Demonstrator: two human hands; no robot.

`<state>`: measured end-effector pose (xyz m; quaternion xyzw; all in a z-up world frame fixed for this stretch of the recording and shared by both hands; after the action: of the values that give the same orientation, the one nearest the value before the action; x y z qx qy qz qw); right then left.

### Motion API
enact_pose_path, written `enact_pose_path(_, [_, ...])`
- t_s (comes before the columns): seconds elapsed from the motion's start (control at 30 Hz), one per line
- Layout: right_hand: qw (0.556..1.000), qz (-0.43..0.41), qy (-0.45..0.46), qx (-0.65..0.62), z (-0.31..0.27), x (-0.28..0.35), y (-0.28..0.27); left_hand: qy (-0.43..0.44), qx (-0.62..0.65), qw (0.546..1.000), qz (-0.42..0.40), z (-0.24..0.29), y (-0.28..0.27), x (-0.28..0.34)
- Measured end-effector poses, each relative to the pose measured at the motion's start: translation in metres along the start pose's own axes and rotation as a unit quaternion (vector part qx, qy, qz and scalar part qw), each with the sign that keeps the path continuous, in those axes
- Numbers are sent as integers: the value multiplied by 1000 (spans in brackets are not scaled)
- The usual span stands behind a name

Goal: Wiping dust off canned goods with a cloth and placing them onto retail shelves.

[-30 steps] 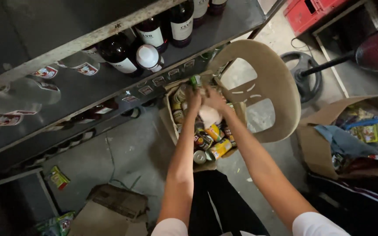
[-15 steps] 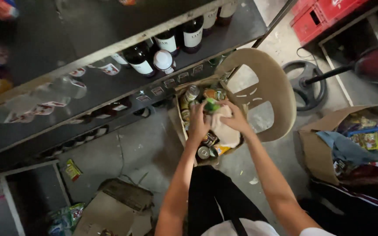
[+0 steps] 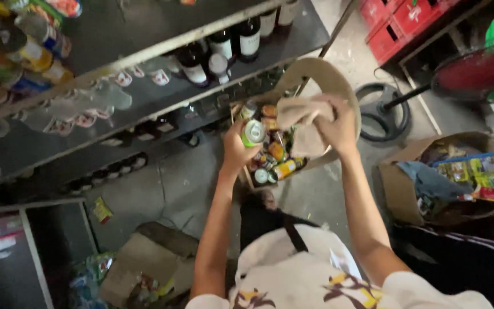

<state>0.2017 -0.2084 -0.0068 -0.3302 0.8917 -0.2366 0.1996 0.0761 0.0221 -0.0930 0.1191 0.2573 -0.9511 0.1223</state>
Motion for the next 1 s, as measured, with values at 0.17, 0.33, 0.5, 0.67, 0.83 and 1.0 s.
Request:
enact_pose_path(0.17, [995, -25, -82, 47, -110, 5, 15, -7, 28, 1000, 4, 78, -27, -4])
enact_pose_path(0.33, [976, -97, -166, 107, -127, 21, 35, 13, 104, 995, 5, 124, -45, -5])
enact_pose_path(0.5, [969, -62, -158, 177, -124, 19, 30, 21, -87, 995, -40, 102, -27, 8])
enact_pose_path(0.67, [967, -50, -116, 219, -127, 25, 21, 16, -71, 997, 26, 126, -33, 10])
enact_pose_path(0.83, [965, -117, -142, 189, -132, 40, 12, 21, -49, 996, 70, 124, -24, 15])
enact_pose_path(1.0, [971, -104, -173, 131, -127, 37, 21, 9, -41, 998, 47, 112, -5, 20])
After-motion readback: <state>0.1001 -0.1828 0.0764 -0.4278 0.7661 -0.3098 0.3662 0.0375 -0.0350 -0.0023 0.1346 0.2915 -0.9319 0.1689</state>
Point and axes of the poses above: each hand's wrist, its own x-axis away from the middle knuckle, its own y-axis out of the palm, z = x × y, the point moved 3 cm from there along -x, towards the middle knuckle, and after that the axes turned 15 degrees about -z, right-handed, at the moved point
